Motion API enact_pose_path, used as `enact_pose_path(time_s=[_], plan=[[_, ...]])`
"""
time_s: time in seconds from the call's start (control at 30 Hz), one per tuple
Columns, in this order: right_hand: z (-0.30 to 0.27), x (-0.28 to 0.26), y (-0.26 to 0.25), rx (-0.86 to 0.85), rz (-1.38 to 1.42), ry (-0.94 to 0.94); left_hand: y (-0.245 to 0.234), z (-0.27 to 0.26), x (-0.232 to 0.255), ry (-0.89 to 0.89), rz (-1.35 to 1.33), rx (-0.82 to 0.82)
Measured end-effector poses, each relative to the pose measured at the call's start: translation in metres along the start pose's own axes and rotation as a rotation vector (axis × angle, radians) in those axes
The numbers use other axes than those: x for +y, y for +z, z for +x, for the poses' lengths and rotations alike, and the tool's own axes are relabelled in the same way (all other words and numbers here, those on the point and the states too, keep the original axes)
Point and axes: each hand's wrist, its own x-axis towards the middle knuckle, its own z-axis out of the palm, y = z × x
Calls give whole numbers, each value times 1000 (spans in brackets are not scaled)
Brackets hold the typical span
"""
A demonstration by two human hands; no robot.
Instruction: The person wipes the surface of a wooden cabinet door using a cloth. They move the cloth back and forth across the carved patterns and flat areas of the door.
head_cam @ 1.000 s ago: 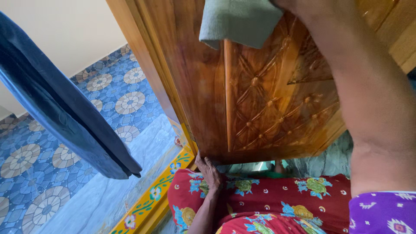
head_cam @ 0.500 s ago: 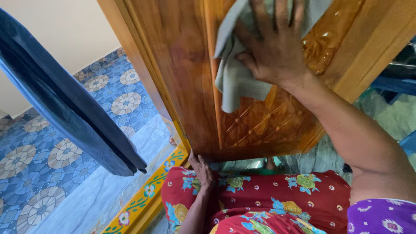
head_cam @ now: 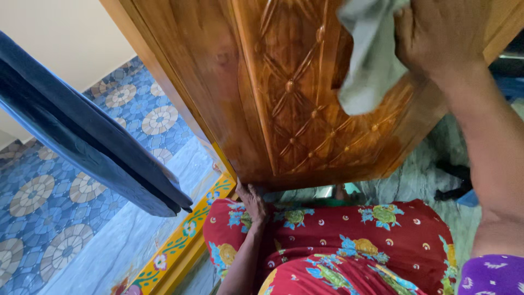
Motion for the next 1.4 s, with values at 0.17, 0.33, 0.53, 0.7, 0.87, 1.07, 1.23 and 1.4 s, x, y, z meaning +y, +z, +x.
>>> enact_pose_path(time_s=[0.17,0.33,0.53,0.7,0.87,1.07,1.23,1.4], plan=[[-95,-15,42,-12,-285,-129,5,0,-5,9,-79,14],[-170,-92,111,-198,57,89,5,-1,-5,-2,-131,21],[-151,-168,137,-56,65,280,4,-2,-4,-37,-69,4],[-94,-230,109,38,227,100,4,-1,-9,-94,-94,-13],[-83,-263,102,165,194,-60,3,1,-12,-97,-52,-14],[-144,-248,120,-24,253,-177,1,-1,-6,-94,-127,-27],[-172,-211,128,-232,14,-67,1,-3,-2,-85,-102,-25],[-162,-151,130,-450,46,197,2,-1,-2,-80,-162,-17]])
